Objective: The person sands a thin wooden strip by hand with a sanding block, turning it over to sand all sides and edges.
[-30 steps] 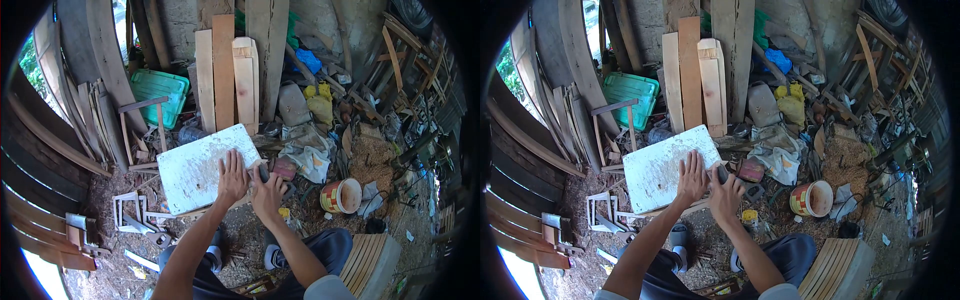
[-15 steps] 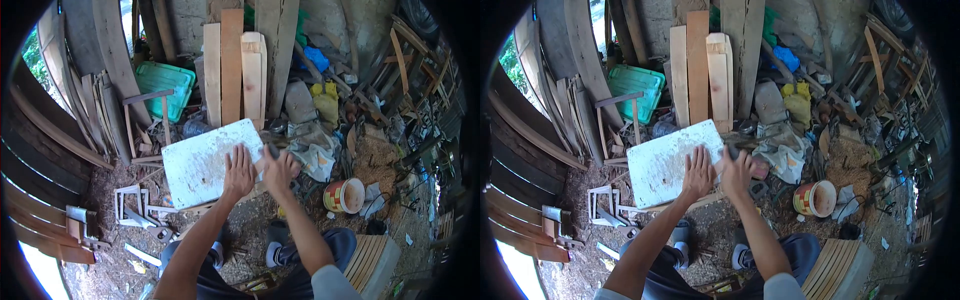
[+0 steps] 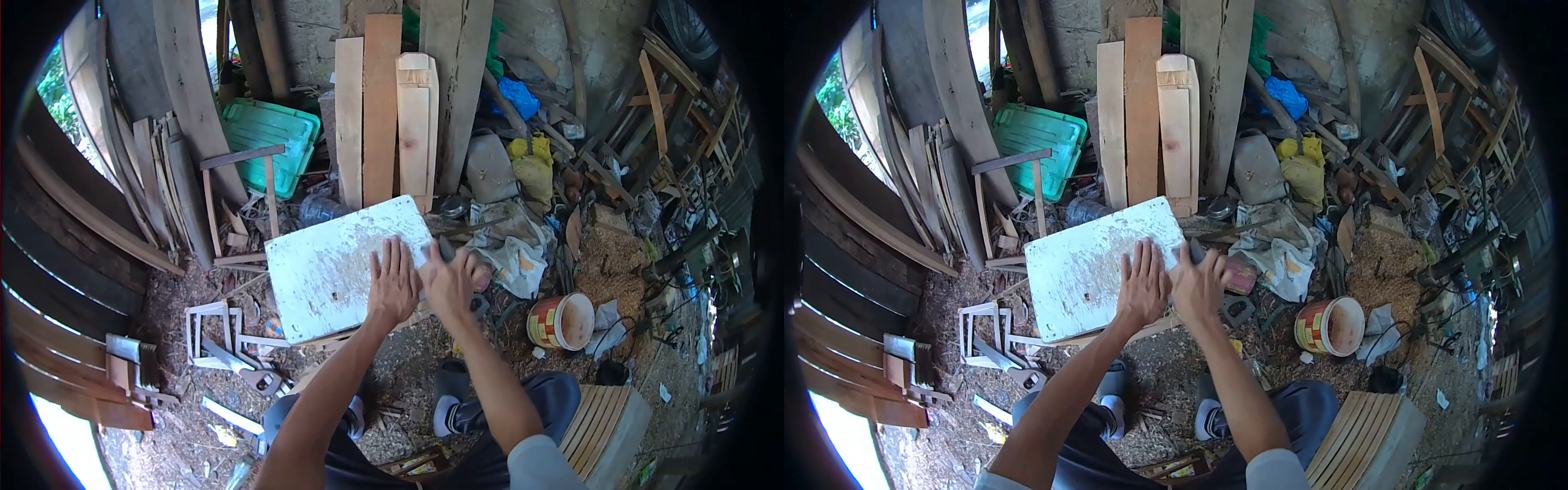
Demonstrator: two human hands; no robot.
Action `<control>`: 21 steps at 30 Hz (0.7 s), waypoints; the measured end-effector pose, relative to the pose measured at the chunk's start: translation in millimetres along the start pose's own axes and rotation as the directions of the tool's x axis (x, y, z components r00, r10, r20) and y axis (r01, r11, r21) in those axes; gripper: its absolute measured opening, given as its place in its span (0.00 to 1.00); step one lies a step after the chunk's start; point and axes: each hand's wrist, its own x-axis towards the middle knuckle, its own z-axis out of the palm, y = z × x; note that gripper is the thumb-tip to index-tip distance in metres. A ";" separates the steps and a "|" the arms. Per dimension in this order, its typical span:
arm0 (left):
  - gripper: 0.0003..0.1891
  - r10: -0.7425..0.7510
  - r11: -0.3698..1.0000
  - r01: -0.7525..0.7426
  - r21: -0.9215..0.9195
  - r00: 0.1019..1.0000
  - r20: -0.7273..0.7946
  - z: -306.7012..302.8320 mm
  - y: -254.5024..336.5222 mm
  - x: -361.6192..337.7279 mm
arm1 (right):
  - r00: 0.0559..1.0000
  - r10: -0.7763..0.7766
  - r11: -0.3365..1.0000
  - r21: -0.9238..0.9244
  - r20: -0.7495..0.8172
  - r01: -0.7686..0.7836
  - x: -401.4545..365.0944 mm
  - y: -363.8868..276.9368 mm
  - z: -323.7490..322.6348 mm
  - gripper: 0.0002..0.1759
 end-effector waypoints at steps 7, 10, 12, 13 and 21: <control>0.33 -0.008 1.000 0.007 -0.005 1.000 -0.005 -1.6 1.4 2.0 | 0.996 0.050 0.999 -0.016 -0.080 -0.052 -12.7 3.1 8.1 0.32; 0.33 -0.003 1.000 0.003 -0.016 1.000 0.003 0.3 -1.1 -0.9 | 0.987 0.149 0.987 -0.051 -0.060 -0.153 -10.9 -6.9 4.4 0.31; 0.33 0.001 1.000 -0.002 -0.022 1.000 -0.022 1.0 -0.4 4.2 | 0.993 0.100 0.995 -0.020 -0.070 -0.101 -52.6 -9.1 1.1 0.29; 0.34 -0.004 1.000 0.003 -0.019 1.000 -0.015 0.3 -0.6 4.5 | 0.996 0.047 0.999 0.019 -0.071 -0.046 -61.2 -8.8 0.1 0.28; 0.34 -0.012 0.999 0.013 -0.047 1.000 0.020 -1.2 0.1 3.2 | 0.983 0.185 0.982 -0.033 0.014 -0.184 -10.7 1.0 -1.4 0.29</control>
